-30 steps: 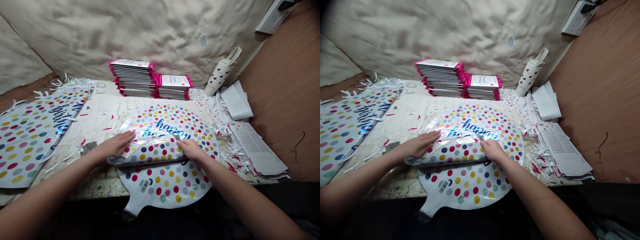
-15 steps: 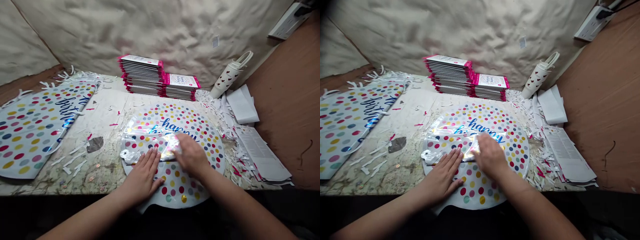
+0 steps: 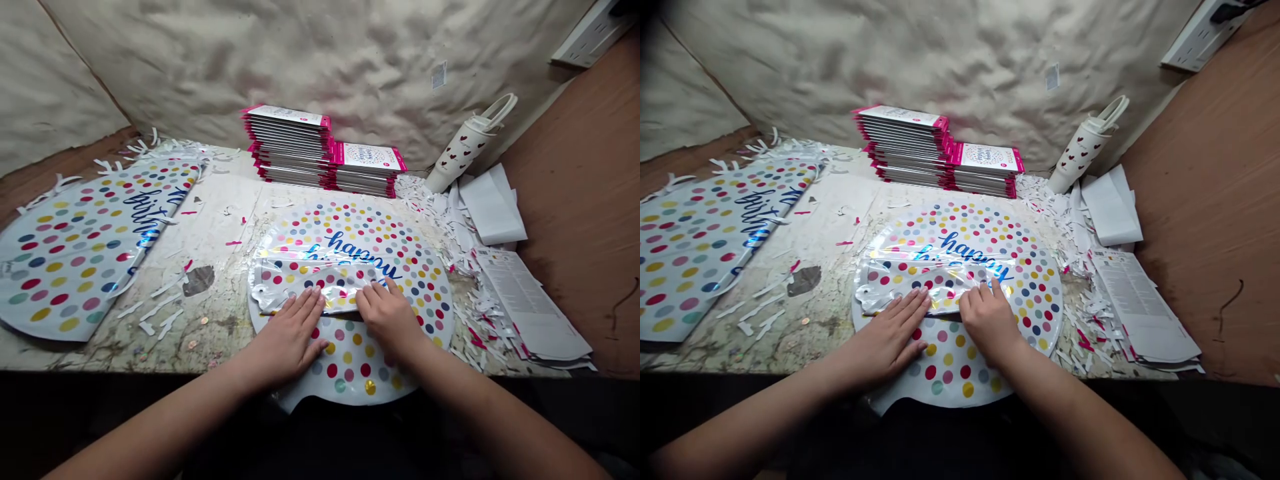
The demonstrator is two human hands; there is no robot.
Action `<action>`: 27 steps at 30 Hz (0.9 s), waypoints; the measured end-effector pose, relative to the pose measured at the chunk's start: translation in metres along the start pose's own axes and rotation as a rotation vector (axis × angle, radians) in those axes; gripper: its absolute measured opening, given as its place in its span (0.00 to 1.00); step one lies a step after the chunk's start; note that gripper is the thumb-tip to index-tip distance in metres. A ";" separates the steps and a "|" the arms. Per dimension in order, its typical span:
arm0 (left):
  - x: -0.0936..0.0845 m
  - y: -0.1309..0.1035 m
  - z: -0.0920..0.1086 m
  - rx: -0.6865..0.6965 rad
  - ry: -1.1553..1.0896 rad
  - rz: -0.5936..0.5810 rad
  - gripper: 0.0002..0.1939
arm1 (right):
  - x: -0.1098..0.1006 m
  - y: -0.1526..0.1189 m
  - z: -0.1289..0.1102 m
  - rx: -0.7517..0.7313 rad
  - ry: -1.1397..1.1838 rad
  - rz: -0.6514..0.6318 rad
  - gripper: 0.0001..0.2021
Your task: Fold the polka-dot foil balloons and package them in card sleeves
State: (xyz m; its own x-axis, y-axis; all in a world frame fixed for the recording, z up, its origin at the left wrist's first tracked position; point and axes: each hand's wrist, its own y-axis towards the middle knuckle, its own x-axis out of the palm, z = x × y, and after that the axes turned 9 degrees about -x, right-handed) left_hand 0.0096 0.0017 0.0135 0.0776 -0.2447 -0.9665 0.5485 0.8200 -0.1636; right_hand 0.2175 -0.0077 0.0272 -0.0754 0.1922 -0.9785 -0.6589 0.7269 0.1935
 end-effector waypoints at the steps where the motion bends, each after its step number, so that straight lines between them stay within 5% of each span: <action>1: -0.003 0.002 0.002 -0.032 0.014 -0.002 0.32 | -0.004 -0.001 -0.005 -0.063 0.001 0.056 0.16; 3: -0.006 0.006 0.002 -0.086 0.036 -0.002 0.28 | -0.008 -0.007 -0.011 -0.271 0.069 0.190 0.15; 5: -0.006 0.008 -0.001 -0.089 0.013 0.000 0.26 | -0.005 -0.021 -0.011 -0.319 0.194 0.329 0.20; 9: -0.001 0.009 -0.012 0.071 -0.129 -0.009 0.28 | 0.018 -0.048 0.006 0.239 0.414 0.357 0.41; 11: 0.001 0.008 -0.014 0.166 -0.140 -0.041 0.30 | 0.028 -0.052 0.014 0.288 0.452 0.291 0.44; 16: 0.003 0.003 -0.014 0.351 -0.116 -0.040 0.31 | 0.026 -0.038 0.020 -0.364 0.380 0.166 0.26; 19: 0.003 -0.005 -0.018 0.384 -0.162 0.038 0.24 | 0.018 -0.033 0.023 -0.356 0.621 -0.013 0.18; 22: -0.002 -0.005 -0.021 0.192 -0.405 0.064 0.17 | 0.015 -0.024 0.029 -0.097 0.873 -0.082 0.14; 27: -0.025 0.031 -0.024 -0.581 -1.051 -0.274 0.13 | 0.017 0.016 0.049 0.518 1.017 -0.148 0.10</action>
State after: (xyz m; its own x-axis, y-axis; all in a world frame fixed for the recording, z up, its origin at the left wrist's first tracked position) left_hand 0.0046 0.0457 0.0274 0.7977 -0.5220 -0.3019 0.2211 0.7190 -0.6589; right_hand 0.2419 0.0394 0.0171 -0.7470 -0.3675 -0.5540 -0.3431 0.9269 -0.1522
